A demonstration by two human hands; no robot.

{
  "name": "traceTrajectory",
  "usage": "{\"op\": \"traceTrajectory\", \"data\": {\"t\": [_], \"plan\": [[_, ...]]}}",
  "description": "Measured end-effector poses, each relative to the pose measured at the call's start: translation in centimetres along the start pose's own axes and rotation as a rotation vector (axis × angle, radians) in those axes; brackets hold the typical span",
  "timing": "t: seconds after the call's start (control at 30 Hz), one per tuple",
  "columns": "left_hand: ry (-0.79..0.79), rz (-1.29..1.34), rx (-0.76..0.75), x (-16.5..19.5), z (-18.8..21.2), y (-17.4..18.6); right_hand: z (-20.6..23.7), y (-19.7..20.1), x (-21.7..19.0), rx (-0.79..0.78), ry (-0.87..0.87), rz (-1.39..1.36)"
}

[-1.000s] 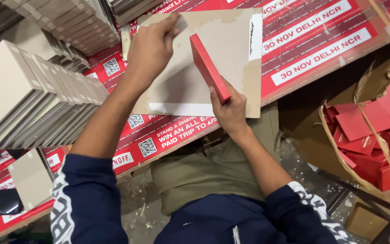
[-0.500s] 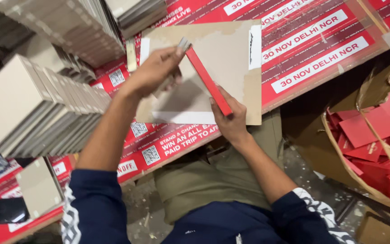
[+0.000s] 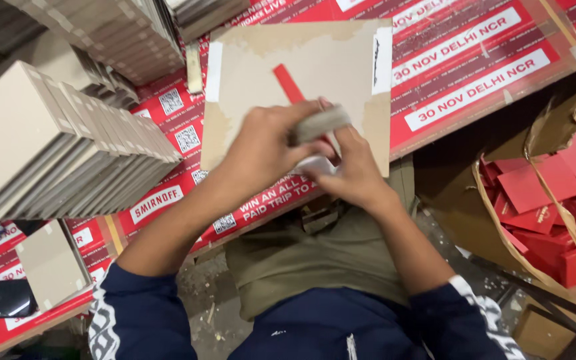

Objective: The person repeatedly applies glue to small red boxes using a roller and places them on a cardboard sheet. The person handles the boxes one at a time, rolling glue on multiple sides before setting them aside.

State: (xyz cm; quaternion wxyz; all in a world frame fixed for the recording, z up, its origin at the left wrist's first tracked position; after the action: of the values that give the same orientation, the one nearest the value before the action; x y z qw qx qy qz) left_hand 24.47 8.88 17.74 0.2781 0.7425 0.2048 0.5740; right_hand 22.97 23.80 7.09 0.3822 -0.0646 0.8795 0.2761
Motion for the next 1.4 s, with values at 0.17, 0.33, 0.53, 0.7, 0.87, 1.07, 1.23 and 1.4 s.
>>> {"op": "traceTrajectory", "data": {"t": [0.17, 0.33, 0.53, 0.7, 0.87, 1.07, 1.23, 1.4], "plan": [[0.023, -0.105, -0.013, 1.6, 0.7, -0.5, 1.6, -4.0, 5.7, 0.077, -0.367, -0.093], [0.189, -0.070, -0.079, -1.5, -0.4, -0.4, 1.0, -3.4, 4.7, 0.248, -0.227, -0.032], [0.170, -0.297, 0.274, -5.3, -4.0, 5.1, -1.0, -2.1, 0.6, 0.333, -0.028, -0.077], [0.223, 0.010, -0.010, -2.9, -2.1, 0.7, -1.2, -2.1, 1.8, 0.279, -0.095, 0.065], [0.378, -0.102, 0.018, -3.9, -2.5, 1.1, -0.9, -3.1, 3.0, 0.219, -0.247, -0.010], [0.351, -0.341, 0.231, -12.5, -3.2, 5.2, -0.5, -0.3, -0.5, 0.168, 0.127, 0.289], [0.385, -0.701, 0.321, -17.9, -1.3, 1.0, 3.5, 6.0, 1.0, 0.055, 0.211, 0.462], [0.220, -0.887, 0.504, -20.0, -1.4, -1.0, 10.2, 17.8, 3.3, 0.134, 0.129, 0.892]]}}
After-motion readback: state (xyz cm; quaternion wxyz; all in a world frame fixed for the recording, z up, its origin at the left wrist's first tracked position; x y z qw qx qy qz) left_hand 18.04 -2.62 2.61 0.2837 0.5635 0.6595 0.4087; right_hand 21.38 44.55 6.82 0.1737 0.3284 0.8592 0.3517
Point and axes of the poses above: each hand's wrist, its own z-axis away from the middle knuckle, its own y-axis out of the back of the hand, x = y × z, the point moved 6 cm from there along -z, towards the middle knuckle, and after that the axes turned 8 degrees about y, right-handed, at the moved point
